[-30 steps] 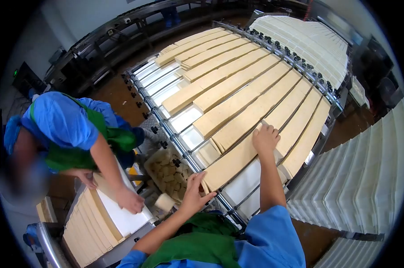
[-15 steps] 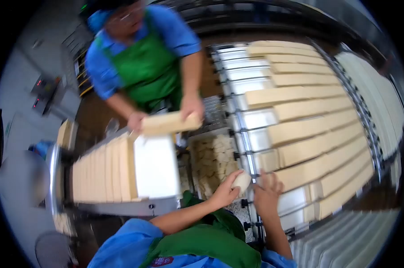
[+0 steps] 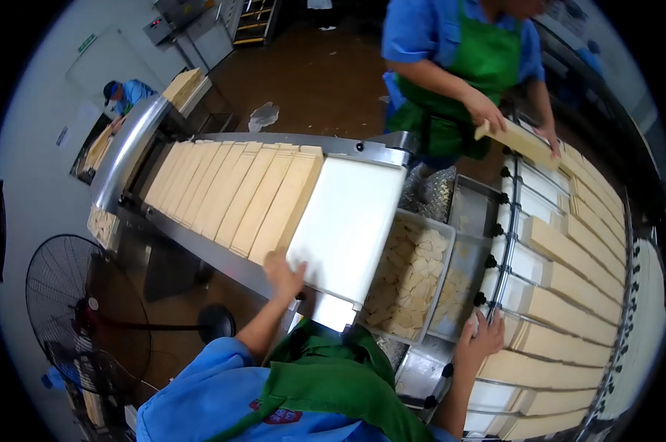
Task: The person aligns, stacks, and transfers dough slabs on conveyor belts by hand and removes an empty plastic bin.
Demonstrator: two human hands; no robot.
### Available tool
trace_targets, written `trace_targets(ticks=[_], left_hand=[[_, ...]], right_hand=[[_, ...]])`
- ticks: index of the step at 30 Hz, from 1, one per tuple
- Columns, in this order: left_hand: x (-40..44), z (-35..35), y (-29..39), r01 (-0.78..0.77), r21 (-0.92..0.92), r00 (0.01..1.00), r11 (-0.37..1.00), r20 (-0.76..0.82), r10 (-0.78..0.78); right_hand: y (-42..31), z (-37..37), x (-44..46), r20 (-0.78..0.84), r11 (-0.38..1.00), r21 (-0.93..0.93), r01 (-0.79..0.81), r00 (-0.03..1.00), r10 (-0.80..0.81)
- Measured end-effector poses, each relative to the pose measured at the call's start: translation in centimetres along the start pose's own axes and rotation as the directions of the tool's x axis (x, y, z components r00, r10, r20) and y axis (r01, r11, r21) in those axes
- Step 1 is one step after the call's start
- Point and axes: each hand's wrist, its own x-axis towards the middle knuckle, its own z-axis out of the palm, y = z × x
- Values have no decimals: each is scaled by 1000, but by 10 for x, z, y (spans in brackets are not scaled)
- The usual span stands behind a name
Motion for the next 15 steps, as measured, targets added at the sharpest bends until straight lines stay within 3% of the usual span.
trace_targets(ticks=[1,2,5,10,12,15], left_hand=[[10,-13,-14,142,40,990,989,-9,-142],[18,-19,-33,160,34,987,987,-11,-159],[40,-23,-71,242,-116,970,963,24,-241],[58,-14,-52,280,-169,958,945,119,-262],[63,-12,-47,180,-239,981,954,117,-156],[63,-20,-46,174,-265,979,948,150,-137]], right_hand=[[-13,10,9,62,993,114,30,997,-37],[-27,20,16,123,973,226,48,989,-77],[-91,52,30,218,962,253,101,963,-158],[-216,98,56,259,913,337,229,910,-324],[-262,120,68,288,899,369,238,890,-354],[-321,162,85,312,886,323,334,846,-432]])
